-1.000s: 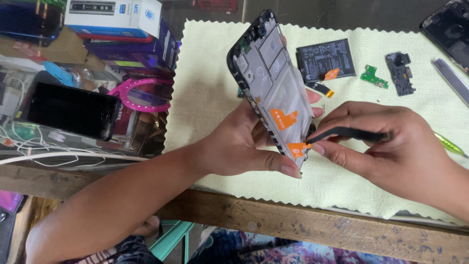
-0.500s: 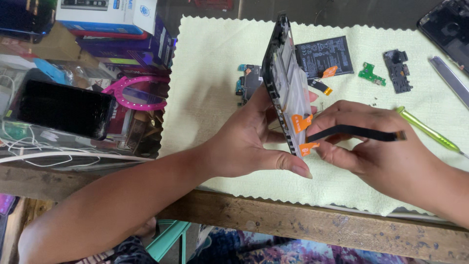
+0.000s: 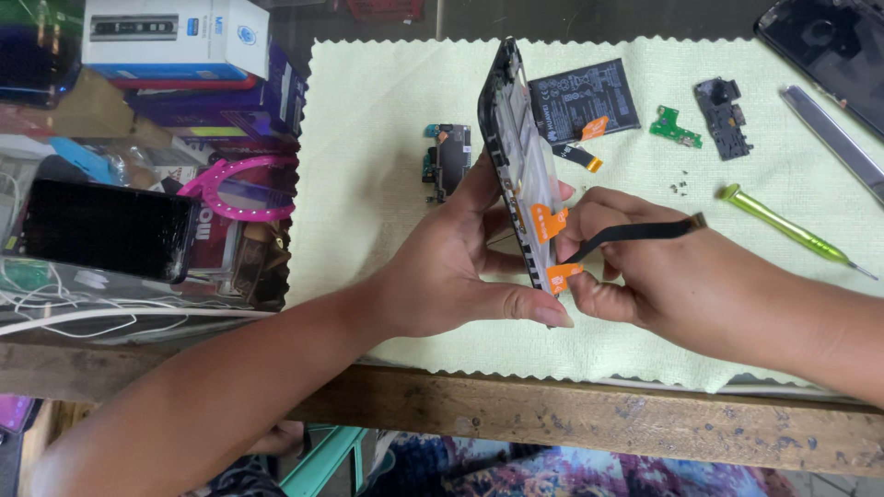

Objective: The person disassembles a mobile phone by removing internal components, including the battery and circuit boards, using a screwdriver and by hand.

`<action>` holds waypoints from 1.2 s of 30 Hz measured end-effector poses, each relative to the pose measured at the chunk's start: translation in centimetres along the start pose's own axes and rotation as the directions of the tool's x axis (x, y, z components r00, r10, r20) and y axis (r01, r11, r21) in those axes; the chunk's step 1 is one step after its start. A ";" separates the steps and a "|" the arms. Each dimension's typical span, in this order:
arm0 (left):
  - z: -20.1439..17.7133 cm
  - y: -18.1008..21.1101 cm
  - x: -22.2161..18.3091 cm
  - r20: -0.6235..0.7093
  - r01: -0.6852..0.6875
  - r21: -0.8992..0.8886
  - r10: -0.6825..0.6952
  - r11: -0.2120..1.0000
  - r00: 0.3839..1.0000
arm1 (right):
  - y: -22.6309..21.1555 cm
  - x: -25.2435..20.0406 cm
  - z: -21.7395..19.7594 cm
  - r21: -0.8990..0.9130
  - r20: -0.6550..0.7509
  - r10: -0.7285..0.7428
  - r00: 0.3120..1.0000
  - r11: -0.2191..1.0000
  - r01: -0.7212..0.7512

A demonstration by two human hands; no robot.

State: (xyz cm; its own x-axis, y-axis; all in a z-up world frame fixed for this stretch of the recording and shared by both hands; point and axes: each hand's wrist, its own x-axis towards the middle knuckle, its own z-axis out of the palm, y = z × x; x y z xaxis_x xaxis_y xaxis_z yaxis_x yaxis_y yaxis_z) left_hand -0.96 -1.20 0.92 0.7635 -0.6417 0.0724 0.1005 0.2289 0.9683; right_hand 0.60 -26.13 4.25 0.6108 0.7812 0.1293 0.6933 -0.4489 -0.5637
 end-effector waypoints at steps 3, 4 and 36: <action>0.0 0.0 0.1 -0.005 0.006 -0.008 -0.006 1.000 1.000 | 0.4 0.1 -0.3 0.047 0.145 0.155 0.977 0.985 -0.163; 0.0 0.0 0.1 -0.007 -0.002 -0.009 0.002 1.000 1.000 | 0.3 0.1 -0.4 0.053 0.111 0.137 0.984 0.988 -0.144; -1.2 -0.6 0.0 -0.059 -0.229 -0.215 0.221 0.949 0.973 | -1.8 0.2 -0.4 -0.168 -0.360 -0.334 0.871 0.942 0.292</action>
State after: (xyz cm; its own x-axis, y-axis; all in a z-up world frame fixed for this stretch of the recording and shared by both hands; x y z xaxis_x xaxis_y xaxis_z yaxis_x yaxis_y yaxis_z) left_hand -0.29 -0.46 0.07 0.8029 -0.5310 0.2708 0.0578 0.5215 0.8513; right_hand -0.44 -25.33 5.60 0.4380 0.6739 0.5950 0.8953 -0.2673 -0.3563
